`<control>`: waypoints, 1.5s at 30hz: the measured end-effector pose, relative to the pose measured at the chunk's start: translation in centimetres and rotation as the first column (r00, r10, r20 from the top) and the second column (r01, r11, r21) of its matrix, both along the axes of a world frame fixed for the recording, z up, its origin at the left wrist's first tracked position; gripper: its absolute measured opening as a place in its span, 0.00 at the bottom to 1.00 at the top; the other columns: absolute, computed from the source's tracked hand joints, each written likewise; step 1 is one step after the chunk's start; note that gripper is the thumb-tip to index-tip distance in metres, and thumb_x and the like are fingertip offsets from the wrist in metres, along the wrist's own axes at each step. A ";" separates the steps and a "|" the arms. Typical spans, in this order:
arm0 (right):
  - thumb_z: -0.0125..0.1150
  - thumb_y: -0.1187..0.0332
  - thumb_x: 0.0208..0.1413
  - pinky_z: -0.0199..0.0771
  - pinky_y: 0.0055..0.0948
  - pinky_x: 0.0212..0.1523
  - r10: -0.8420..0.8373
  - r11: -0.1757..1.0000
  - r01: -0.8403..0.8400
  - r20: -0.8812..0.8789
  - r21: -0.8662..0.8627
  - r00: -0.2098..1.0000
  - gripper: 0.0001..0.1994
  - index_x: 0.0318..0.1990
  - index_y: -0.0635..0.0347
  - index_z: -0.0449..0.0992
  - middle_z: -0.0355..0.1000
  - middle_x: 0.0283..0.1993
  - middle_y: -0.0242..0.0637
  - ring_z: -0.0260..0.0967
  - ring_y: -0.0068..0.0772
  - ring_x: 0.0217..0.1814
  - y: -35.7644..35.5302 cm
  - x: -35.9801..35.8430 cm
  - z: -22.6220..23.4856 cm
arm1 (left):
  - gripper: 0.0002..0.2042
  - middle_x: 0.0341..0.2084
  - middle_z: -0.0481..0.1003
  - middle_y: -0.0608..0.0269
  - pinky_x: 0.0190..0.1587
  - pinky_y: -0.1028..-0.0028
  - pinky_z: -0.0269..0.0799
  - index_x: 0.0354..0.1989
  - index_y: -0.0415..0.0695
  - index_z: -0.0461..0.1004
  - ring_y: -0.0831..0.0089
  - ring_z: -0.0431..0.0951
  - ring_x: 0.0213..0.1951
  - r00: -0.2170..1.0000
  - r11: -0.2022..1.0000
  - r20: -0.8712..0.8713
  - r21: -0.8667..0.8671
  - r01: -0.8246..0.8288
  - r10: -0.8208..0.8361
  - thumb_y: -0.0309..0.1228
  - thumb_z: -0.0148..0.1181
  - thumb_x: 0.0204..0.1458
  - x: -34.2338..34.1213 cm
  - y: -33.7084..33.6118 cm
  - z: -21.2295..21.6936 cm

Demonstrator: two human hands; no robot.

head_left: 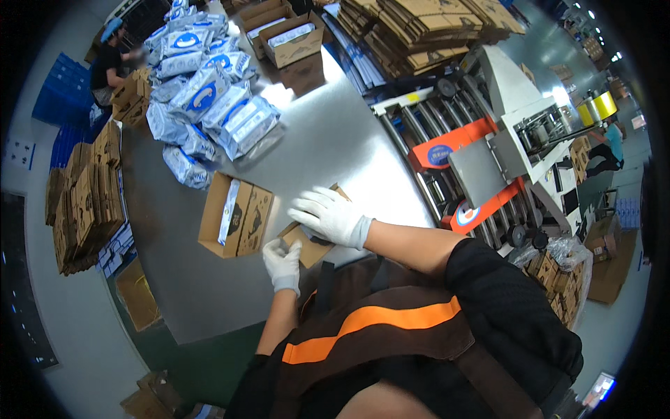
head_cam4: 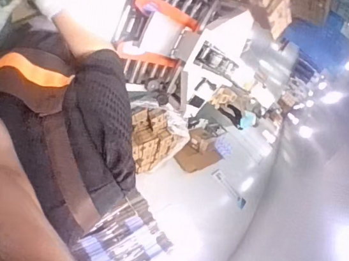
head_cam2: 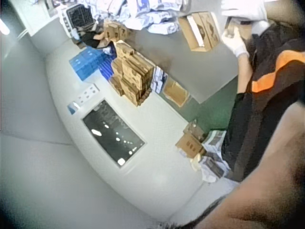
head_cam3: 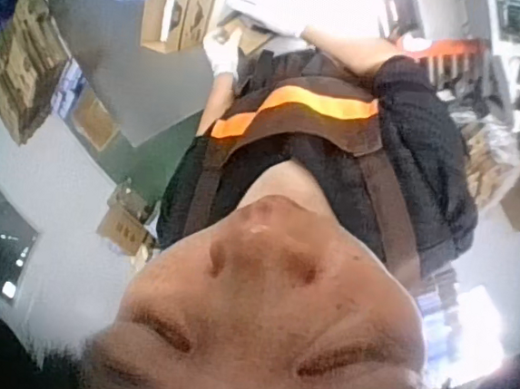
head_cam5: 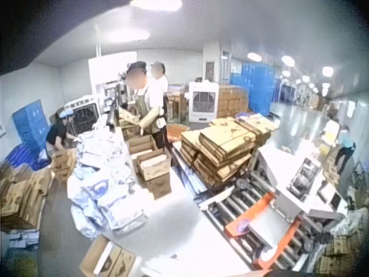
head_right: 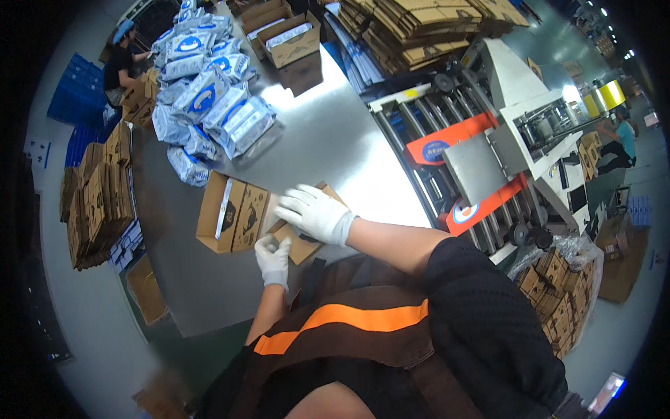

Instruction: The person places white packaged items into small cardboard boxes on a conveyor line, folds the flaps, and moves the boxes along the line. The person repeats this process for multiple boxes while other workers are visible in the background.

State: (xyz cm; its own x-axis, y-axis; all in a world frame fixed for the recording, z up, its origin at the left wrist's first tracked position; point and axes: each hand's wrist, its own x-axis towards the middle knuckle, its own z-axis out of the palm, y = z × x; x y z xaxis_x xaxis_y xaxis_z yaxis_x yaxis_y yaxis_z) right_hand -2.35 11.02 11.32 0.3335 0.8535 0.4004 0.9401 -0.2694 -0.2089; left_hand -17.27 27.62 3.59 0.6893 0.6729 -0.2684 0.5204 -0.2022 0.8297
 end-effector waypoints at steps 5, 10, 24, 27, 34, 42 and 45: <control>0.64 0.54 0.58 0.51 0.51 0.76 -0.155 0.986 0.126 -0.314 -0.111 0.937 0.35 0.67 0.68 0.65 0.61 0.72 0.52 0.57 0.56 0.76 -6.3 -3.3 -2.2 | 0.30 0.42 0.75 0.55 0.44 0.69 0.79 0.53 0.38 0.64 0.71 0.78 0.42 0.993 0.935 -0.014 -0.340 0.102 -0.113 0.28 0.79 0.46 0.4 -3.0 -2.9; 0.62 0.57 0.58 0.53 0.52 0.75 -0.350 0.931 0.307 -0.239 -0.199 0.906 0.32 0.66 0.64 0.67 0.63 0.71 0.53 0.58 0.56 0.75 -18.9 -2.9 -4.3 | 0.34 0.42 0.74 0.54 0.41 0.68 0.81 0.57 0.36 0.62 0.69 0.78 0.41 0.882 0.782 -0.035 -0.480 0.397 -0.470 0.31 0.78 0.47 5.2 -12.0 -2.0; 0.60 0.69 0.61 0.72 0.44 0.63 -0.608 0.663 0.745 -0.527 0.074 0.594 0.14 0.52 0.65 0.79 0.77 0.55 0.52 0.73 0.55 0.61 -24.6 -3.5 -2.7 | 0.38 0.59 0.74 0.47 0.57 0.59 0.74 0.64 0.40 0.69 0.52 0.77 0.57 0.994 0.578 -0.101 0.814 0.058 0.042 0.28 0.78 0.41 10.2 3.5 11.0; 0.61 0.69 0.61 0.74 0.42 0.61 -0.526 0.734 0.678 -0.596 0.043 0.607 0.14 0.50 0.67 0.79 0.77 0.54 0.53 0.74 0.54 0.59 -19.9 -3.1 -1.9 | 0.20 0.40 0.82 0.47 0.51 0.55 0.77 0.49 0.43 0.82 0.49 0.82 0.45 0.922 0.843 -0.388 0.500 0.199 0.012 0.45 0.67 0.55 5.7 10.5 7.2; 0.68 0.57 0.57 0.61 0.42 0.73 -0.234 0.942 0.333 -0.636 0.039 0.735 0.35 0.66 0.71 0.65 0.62 0.70 0.62 0.60 0.59 0.74 -7.5 -0.5 0.0 | 0.19 0.44 0.80 0.54 0.58 0.53 0.72 0.47 0.52 0.84 0.48 0.76 0.54 0.744 0.465 -0.263 0.641 0.610 -0.614 0.45 0.73 0.48 5.1 0.4 7.0; 0.57 0.51 0.63 0.72 0.47 0.57 -0.012 0.984 -0.049 -0.342 -0.171 0.940 0.19 0.43 0.58 0.83 0.75 0.53 0.50 0.72 0.54 0.56 -4.9 0.4 -2.6 | 0.17 0.42 0.82 0.55 0.52 0.64 0.77 0.46 0.45 0.83 0.60 0.83 0.46 0.646 0.583 -0.040 0.390 0.712 -0.762 0.42 0.71 0.52 5.0 1.8 5.1; 0.55 0.51 0.64 0.77 0.42 0.51 -0.443 0.804 -0.005 -0.605 -0.595 0.662 0.18 0.40 0.54 0.84 0.80 0.47 0.45 0.78 0.46 0.47 -1.4 4.6 0.5 | 0.16 0.41 0.83 0.54 0.51 0.64 0.78 0.49 0.41 0.81 0.60 0.83 0.45 0.753 0.751 0.079 0.193 0.631 -0.653 0.26 0.71 0.51 8.3 4.3 0.5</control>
